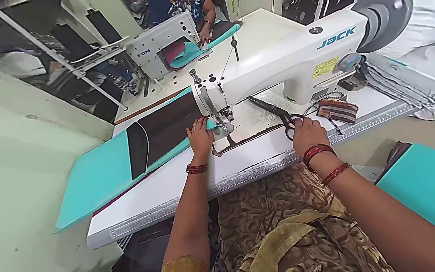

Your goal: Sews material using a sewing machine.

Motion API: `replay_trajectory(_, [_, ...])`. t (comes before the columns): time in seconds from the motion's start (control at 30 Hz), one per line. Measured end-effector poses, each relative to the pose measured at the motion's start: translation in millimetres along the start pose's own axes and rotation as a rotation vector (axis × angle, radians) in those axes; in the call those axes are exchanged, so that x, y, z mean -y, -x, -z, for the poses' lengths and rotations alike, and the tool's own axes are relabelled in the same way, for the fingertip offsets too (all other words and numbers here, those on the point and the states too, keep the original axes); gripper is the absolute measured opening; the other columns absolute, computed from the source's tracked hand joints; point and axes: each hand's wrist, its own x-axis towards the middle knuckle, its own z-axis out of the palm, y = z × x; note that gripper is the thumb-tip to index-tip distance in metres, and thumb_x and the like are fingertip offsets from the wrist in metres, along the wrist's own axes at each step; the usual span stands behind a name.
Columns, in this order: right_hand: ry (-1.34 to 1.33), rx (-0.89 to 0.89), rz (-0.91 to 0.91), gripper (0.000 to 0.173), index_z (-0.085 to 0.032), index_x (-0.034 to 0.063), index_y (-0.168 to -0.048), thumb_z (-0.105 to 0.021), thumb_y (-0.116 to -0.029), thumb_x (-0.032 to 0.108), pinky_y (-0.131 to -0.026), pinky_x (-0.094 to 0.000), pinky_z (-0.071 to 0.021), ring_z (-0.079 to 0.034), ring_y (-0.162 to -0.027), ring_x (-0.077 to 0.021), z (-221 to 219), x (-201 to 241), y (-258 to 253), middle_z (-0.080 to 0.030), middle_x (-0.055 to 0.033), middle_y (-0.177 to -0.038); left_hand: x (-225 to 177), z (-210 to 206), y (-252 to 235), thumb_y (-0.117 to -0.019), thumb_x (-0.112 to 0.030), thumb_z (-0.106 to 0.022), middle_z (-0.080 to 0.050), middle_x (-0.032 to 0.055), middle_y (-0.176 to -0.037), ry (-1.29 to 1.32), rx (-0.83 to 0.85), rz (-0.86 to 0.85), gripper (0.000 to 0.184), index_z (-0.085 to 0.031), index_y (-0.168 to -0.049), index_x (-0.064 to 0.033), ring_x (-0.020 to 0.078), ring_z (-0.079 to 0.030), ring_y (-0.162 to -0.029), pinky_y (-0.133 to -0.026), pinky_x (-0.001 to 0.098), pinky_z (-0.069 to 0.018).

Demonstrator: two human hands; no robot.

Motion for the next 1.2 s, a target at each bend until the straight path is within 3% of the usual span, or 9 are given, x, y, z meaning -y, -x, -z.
replay_trajectory(0.17, [0.143,0.247,-0.105,0.043,-0.063,-0.0096,-0.116,-0.066,-0.0975,0.029,-0.086,-0.0642,-0.0508,-0.065,-0.112,-0.0487,32.7,0.9,-12.9,-0.067,-0.0313,-0.115,-1.4,-1.0,-0.6,-0.1013,-0.007,-0.048,-0.047,0.0056,-0.159,-0.019,0.009,0.016,0.047,-0.055,-0.148,-0.0113,0.0304,-0.034,-0.152,-0.119,0.0709,-0.0147])
replay_trajectory(0.23, [0.047,0.322,-0.1,0.038,-0.066,-0.0093,-0.106,-0.062,-0.1008,0.028,-0.082,-0.0655,-0.0498,-0.067,-0.103,-0.0481,37.5,-0.6,-7.2,-0.068,-0.0312,-0.104,-1.6,3.5,0.8,-0.1018,-0.01,-0.05,-0.045,0.0058,-0.16,-0.003,0.028,0.014,0.048,-0.053,-0.149,-0.0111,0.0297,-0.032,-0.153,-0.12,0.0694,-0.0131])
replay_trajectory(0.3, [-0.211,0.418,-0.106,0.033,-0.063,-0.0082,-0.111,-0.053,-0.1067,0.023,-0.081,-0.0514,-0.053,-0.068,-0.088,-0.0335,28.1,-8.3,3.4,-0.068,-0.0231,-0.096,3.1,2.7,2.8,-0.1028,-0.02,-0.052,-0.046,0.0085,-0.159,0.013,0.008,-0.033,0.047,-0.053,-0.149,-0.0085,0.032,-0.033,-0.152,-0.119,0.0699,-0.0137])
replay_trajectory(0.37, [-0.605,0.509,-0.167,0.03,-0.059,-0.0021,-0.116,-0.045,-0.1103,0.024,-0.065,-0.0299,-0.0538,-0.062,-0.065,-0.0128,15.7,-15.3,27.6,-0.062,-0.0077,-0.082,6.4,0.3,4.0,-0.1041,-0.037,-0.054,-0.043,0.0102,-0.161,-0.005,0.02,-0.063,0.055,-0.05,-0.151,-0.0086,0.034,-0.032,-0.153,-0.119,0.07,-0.0138])
replay_trajectory(0.47, [-1.104,0.638,-0.243,0.024,-0.059,0.0071,-0.104,-0.051,-0.1084,0.029,-0.045,-0.0188,-0.044,-0.049,-0.047,-0.0041,1.4,-17.0,67.4,-0.052,0.0044,-0.064,5.9,-2.2,2.2,-0.1046,-0.034,-0.054,-0.047,0.0105,-0.158,-0.031,0.005,-0.073,0.048,-0.055,-0.148,-0.0133,0.0354,-0.035,-0.151,-0.118,0.0709,-0.0168])
replay_trajectory(0.67, [-1.43,0.982,-0.251,0.03,-0.06,0.0111,-0.097,-0.044,-0.1103,0.033,-0.043,-0.0144,-0.0393,-0.045,-0.044,-0.0003,-27.2,16.9,114.1,-0.049,0.0078,-0.06,1.8,-1.9,-1.3,-0.1035,-0.02,-0.055,-0.054,0.0127,-0.151,-0.021,-0.012,-0.04,0.034,-0.068,-0.133,-0.0099,0.038,-0.041,-0.147,-0.116,0.0713,-0.0223])
replay_trajectory(0.93, [-1.694,0.918,-0.426,0.037,-0.057,0.0063,-0.102,-0.041,-0.1103,0.039,-0.041,-0.0159,-0.0395,-0.045,-0.042,-0.0028,-41.1,100.6,103.5,-0.046,0.0044,-0.058,0.9,-2.0,0.1,-0.1013,-0.016,-0.056,-0.056,0.0134,-0.149,-0.032,-0.044,-0.048,0.033,-0.07,-0.131,-0.0105,0.0385,-0.045,-0.144,-0.114,0.0721,-0.0239])
replay_trajectory(1.03, [-1.67,0.958,-0.388,0.034,-0.054,0.0082,-0.101,-0.041,-0.1104,0.038,-0.041,-0.0154,-0.0395,-0.044,-0.043,-0.0024,-39.1,96.8,102.8,-0.045,0.0051,-0.059,0.7,-0.1,-0.3,-0.1022,-0.018,-0.056,-0.056,0.013,-0.15,-0.03,-0.03,-0.04,0.033,-0.069,-0.132,-0.0112,0.0374,-0.043,-0.145,-0.115,0.0721,-0.0234])
replay_trajectory(1.2, [-1.445,1.011,-0.273,0.031,-0.058,0.0111,-0.101,-0.043,-0.1104,0.036,-0.043,-0.0152,-0.0398,-0.044,-0.044,-0.001,-21.0,40.6,117.2,-0.045,0.008,-0.06,-2.4,15.7,24.5,-0.1045,-0.024,-0.055,-0.05,0.0135,-0.155,-0.025,0.083,-0.057,0.038,-0.064,-0.139,-0.0105,0.0383,-0.04,-0.148,-0.115,0.0728,-0.0213])
